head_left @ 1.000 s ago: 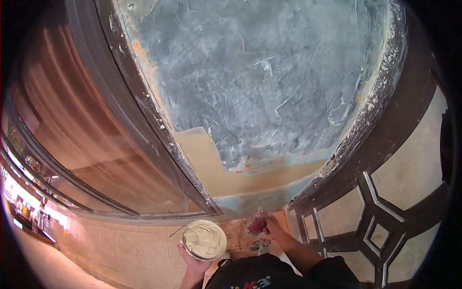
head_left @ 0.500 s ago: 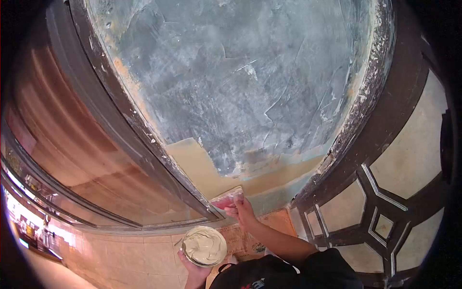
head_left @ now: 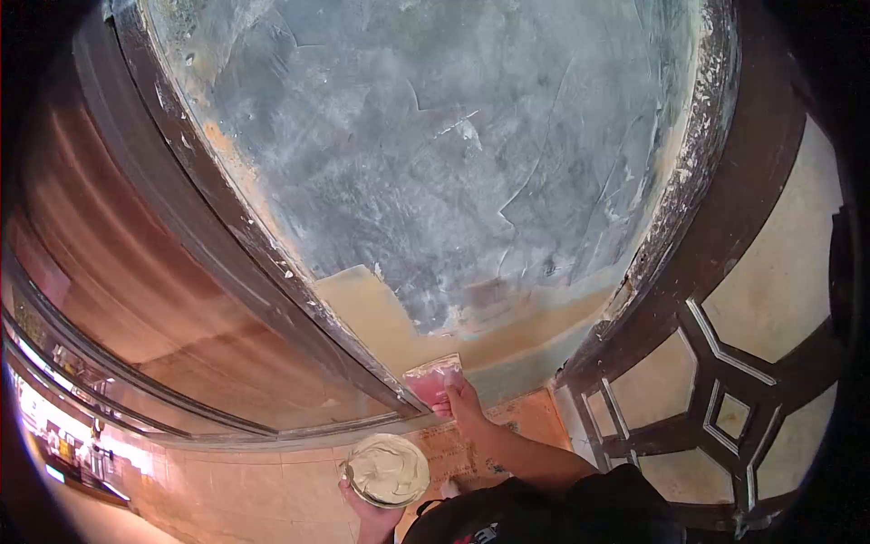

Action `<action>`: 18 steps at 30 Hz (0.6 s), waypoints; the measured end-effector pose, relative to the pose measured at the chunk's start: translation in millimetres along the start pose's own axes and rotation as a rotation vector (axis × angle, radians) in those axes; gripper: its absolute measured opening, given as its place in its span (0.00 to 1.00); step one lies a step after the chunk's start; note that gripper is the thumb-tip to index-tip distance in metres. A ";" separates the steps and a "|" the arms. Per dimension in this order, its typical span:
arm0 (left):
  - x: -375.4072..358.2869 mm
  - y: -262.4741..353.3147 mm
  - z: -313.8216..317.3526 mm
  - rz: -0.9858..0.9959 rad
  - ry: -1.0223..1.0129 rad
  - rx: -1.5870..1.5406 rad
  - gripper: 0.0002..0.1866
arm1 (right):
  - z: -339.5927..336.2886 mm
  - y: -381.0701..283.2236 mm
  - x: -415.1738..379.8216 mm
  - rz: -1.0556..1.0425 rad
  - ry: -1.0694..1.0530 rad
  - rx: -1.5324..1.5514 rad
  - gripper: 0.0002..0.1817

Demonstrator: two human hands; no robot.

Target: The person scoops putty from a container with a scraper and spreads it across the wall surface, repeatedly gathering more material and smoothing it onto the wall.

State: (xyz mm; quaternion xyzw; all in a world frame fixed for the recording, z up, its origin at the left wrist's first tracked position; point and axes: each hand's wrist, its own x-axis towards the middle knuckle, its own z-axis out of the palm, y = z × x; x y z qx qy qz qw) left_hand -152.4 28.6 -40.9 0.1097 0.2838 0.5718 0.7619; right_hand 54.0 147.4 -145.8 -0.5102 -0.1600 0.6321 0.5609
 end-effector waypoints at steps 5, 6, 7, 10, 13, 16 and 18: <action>0.4 2.0 -2.0 -0.026 -0.018 -0.016 0.41 | 20.6 -38.4 -8.8 -0.208 -0.086 0.080 0.18; 2.2 2.1 0.3 -0.014 -0.060 -0.006 0.41 | 18.5 -39.5 -6.0 -0.208 -0.084 0.079 0.18; -4.6 -0.7 21.0 0.139 -0.089 0.274 0.42 | 14.9 -38.5 0.0 -0.164 -0.054 0.084 0.15; -8.0 -2.2 36.4 0.277 -0.060 0.462 0.49 | -5.8 -15.1 10.2 -0.111 0.000 0.035 0.15; -3.8 6.4 25.1 0.061 -0.103 0.143 0.50 | -15.4 -5.8 1.2 0.037 -0.050 0.048 0.15; -6.9 -3.6 8.0 0.376 -0.236 0.801 0.41 | 8.0 -25.3 -18.4 -0.017 -0.043 0.030 0.16; -7.8 -1.2 19.0 0.248 -0.195 0.645 0.37 | 30.1 -53.8 -24.2 -0.157 -0.077 0.013 0.18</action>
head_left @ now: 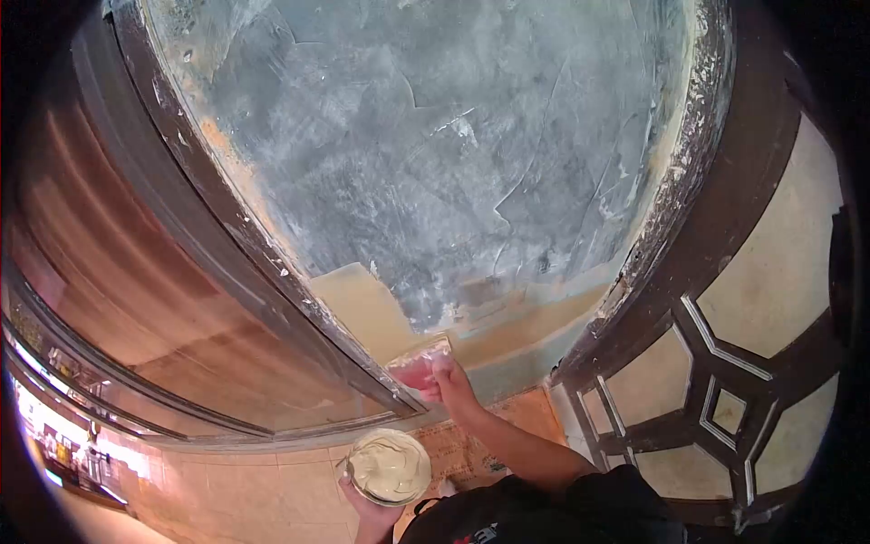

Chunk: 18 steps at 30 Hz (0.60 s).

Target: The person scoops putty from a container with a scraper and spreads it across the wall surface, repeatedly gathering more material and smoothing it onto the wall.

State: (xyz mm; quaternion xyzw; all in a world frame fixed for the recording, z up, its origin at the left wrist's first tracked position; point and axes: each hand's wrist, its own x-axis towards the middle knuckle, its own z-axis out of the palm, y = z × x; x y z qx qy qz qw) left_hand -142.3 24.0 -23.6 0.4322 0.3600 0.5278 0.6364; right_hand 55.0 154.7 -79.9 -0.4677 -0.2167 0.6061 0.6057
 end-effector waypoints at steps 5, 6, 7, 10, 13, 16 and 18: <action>2.0 -6.9 -5.5 -0.244 0.088 -0.595 0.39 | -14.6 22.5 22.8 -0.073 0.013 -0.029 0.18; 1.7 -3.7 -0.6 -0.251 0.083 -0.636 0.39 | -23.7 34.0 17.4 0.005 0.016 -0.010 0.18; -1.7 2.2 10.5 -0.089 0.115 -0.204 0.40 | -27.7 40.7 11.7 0.082 0.018 0.008 0.17; -4.9 -30.6 -12.1 0.261 0.204 0.407 0.41 | -16.7 47.1 1.3 0.082 0.017 0.004 0.18; -3.0 -16.3 -11.9 -0.080 0.187 -0.230 0.41 | 12.2 19.5 -1.8 -0.035 -0.047 0.043 0.19; 0.0 -9.0 -8.3 -0.301 0.164 -0.653 0.41 | 20.0 6.5 10.6 -0.076 -0.041 0.075 0.19; -0.4 -10.7 -8.1 -0.310 0.180 -0.660 0.41 | 4.1 24.3 19.6 -0.060 -0.016 0.047 0.17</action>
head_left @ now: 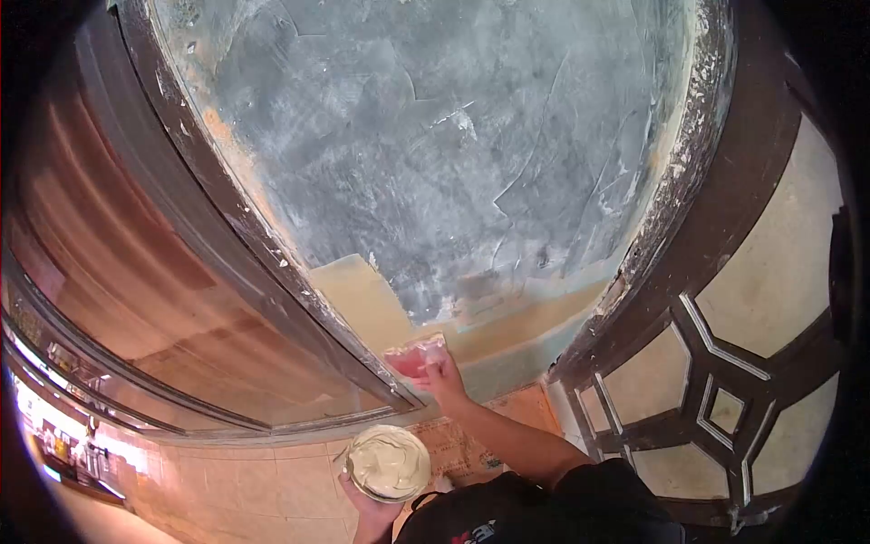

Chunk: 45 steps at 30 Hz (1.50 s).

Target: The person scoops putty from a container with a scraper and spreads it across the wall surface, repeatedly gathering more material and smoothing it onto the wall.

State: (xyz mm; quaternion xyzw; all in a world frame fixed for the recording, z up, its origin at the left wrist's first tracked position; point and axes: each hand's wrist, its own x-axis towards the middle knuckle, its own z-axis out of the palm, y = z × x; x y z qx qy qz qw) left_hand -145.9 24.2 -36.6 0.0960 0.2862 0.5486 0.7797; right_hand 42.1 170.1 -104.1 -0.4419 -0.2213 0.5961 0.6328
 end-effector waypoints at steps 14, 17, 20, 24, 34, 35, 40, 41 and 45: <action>4.3 1.0 3.6 0.010 -0.065 0.063 0.42 | -6.2 6.8 8.4 0.002 -0.019 -0.036 0.16; 1.3 3.0 6.7 0.049 -0.068 0.150 0.42 | -43.3 49.6 1.3 0.112 0.108 -0.137 0.17; 0.5 4.4 -0.3 0.006 -0.152 -0.004 0.38 | -53.2 48.7 -11.8 0.223 0.077 -0.078 0.18; -9.7 1.4 14.1 0.429 -0.220 0.848 0.39 | -16.4 -7.1 -14.7 -0.017 0.077 -0.115 0.18; 2.4 0.0 -5.9 -0.005 -0.033 0.089 0.43 | -67.9 31.5 -5.2 0.230 0.175 -0.123 0.16; 2.9 -1.0 -7.8 -0.001 -0.027 0.097 0.43 | -66.8 33.7 -5.9 0.206 0.136 -0.102 0.16; 7.4 -2.9 -12.9 0.215 -0.065 0.568 0.42 | -21.4 -21.8 -3.4 0.073 0.079 -0.041 0.16; 3.5 -2.8 -2.9 0.100 -0.077 0.353 0.42 | -20.2 -27.4 -2.0 0.076 0.062 -0.015 0.17; 2.2 -2.2 5.8 0.060 -0.099 0.239 0.41 | -74.6 33.8 15.8 0.116 0.129 -0.196 0.18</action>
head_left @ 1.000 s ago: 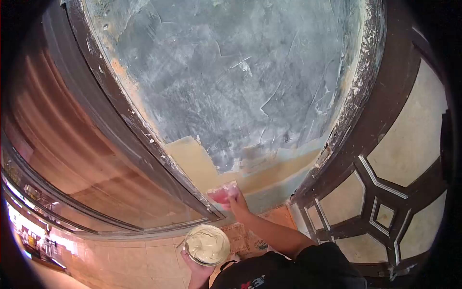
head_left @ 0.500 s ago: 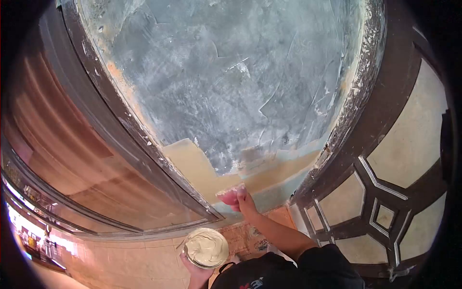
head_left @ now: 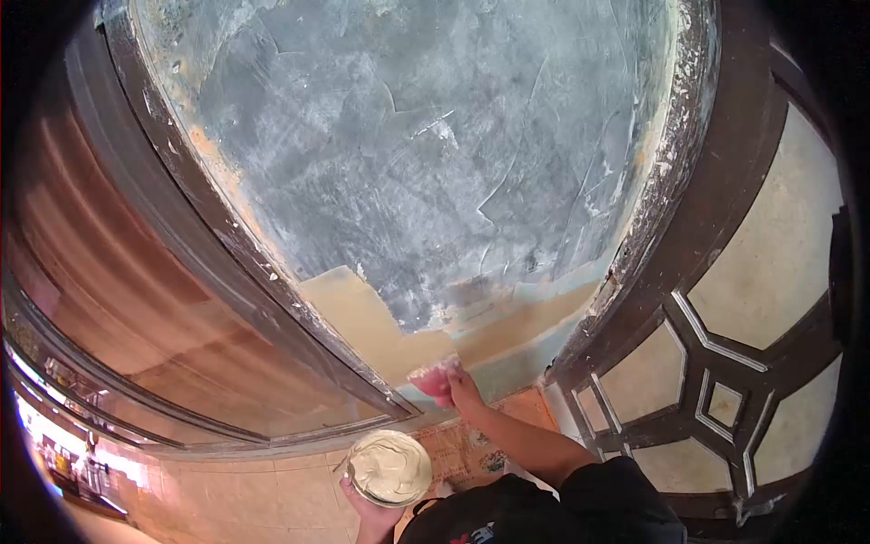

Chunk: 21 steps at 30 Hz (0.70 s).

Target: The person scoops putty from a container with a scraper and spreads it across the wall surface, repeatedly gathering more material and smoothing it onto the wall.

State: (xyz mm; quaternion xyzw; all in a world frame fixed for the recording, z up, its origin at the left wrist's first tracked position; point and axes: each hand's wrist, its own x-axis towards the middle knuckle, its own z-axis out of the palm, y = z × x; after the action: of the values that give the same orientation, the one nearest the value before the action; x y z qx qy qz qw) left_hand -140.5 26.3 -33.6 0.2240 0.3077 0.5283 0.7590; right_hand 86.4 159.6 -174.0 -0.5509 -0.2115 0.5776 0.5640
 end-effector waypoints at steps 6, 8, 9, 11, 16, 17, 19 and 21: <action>5.0 -1.4 3.7 -0.061 0.033 -0.111 0.40 | 30.7 -15.1 -40.5 0.037 -0.058 0.137 0.17; 2.8 -0.1 -0.7 -0.007 0.056 0.163 0.42 | 50.8 -41.1 -42.4 -0.032 -0.096 0.151 0.19; 2.4 1.4 -0.9 0.000 0.063 0.164 0.42 | 60.1 -53.3 -42.6 -0.098 -0.127 0.166 0.20; 3.2 3.5 2.6 -0.091 0.035 -0.098 0.44 | 67.9 -61.9 -41.0 -0.090 -0.119 0.197 0.19; 7.1 0.0 -16.4 -0.098 0.053 -0.103 0.45 | 28.6 9.8 -16.2 -0.042 -0.009 0.111 0.16; 5.5 2.4 -12.6 -0.096 0.055 -0.103 0.45 | 22.8 19.9 -19.1 0.081 -0.009 0.100 0.17; 3.5 9.1 -0.8 -0.140 0.070 -0.204 0.44 | 26.1 24.5 -25.1 0.060 -0.020 0.119 0.17; 1.4 10.2 1.9 -0.126 0.073 -0.226 0.43 | 37.4 14.6 -34.4 0.042 -0.029 0.137 0.17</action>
State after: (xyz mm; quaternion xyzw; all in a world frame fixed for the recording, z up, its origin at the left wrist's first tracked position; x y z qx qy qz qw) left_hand -145.6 31.1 -25.8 0.0981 0.2871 0.5185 0.7994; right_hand 39.2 139.2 -161.5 -0.5068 -0.1679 0.6105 0.5851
